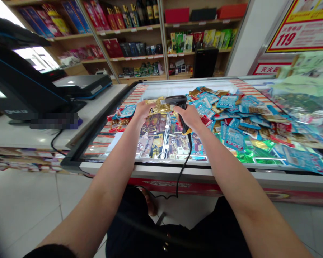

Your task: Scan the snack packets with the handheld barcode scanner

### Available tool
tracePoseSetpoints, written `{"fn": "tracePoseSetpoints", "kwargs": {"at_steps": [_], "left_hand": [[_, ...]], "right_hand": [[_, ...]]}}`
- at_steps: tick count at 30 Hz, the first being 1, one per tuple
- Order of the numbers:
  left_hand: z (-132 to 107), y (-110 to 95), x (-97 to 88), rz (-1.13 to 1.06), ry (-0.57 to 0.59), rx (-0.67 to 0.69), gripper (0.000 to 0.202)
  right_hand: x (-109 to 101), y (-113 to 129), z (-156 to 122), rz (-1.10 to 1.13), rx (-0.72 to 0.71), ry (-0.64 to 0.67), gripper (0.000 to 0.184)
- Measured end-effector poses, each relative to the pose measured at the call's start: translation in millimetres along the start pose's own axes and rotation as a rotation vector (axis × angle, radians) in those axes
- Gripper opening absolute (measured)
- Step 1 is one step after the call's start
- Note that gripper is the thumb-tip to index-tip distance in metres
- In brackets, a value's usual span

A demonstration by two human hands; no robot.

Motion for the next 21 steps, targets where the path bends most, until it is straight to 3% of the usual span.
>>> {"fn": "tracePoseSetpoints", "kwargs": {"at_steps": [21], "left_hand": [[2.5, 1.9, -0.6, -0.004, 0.007, 0.021, 0.026]], "right_hand": [[2.4, 3.0, -2.0, -0.010, -0.017, 0.029, 0.034]]}}
Point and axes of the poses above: each hand's wrist, its own z-axis towards the middle knuckle, its own x-axis out of the palm, y = z × x, the point moved 4 cm from there along z, towards the middle knuckle, and after that the axes turned 14 degrees about -x, right-handed, at the moved point
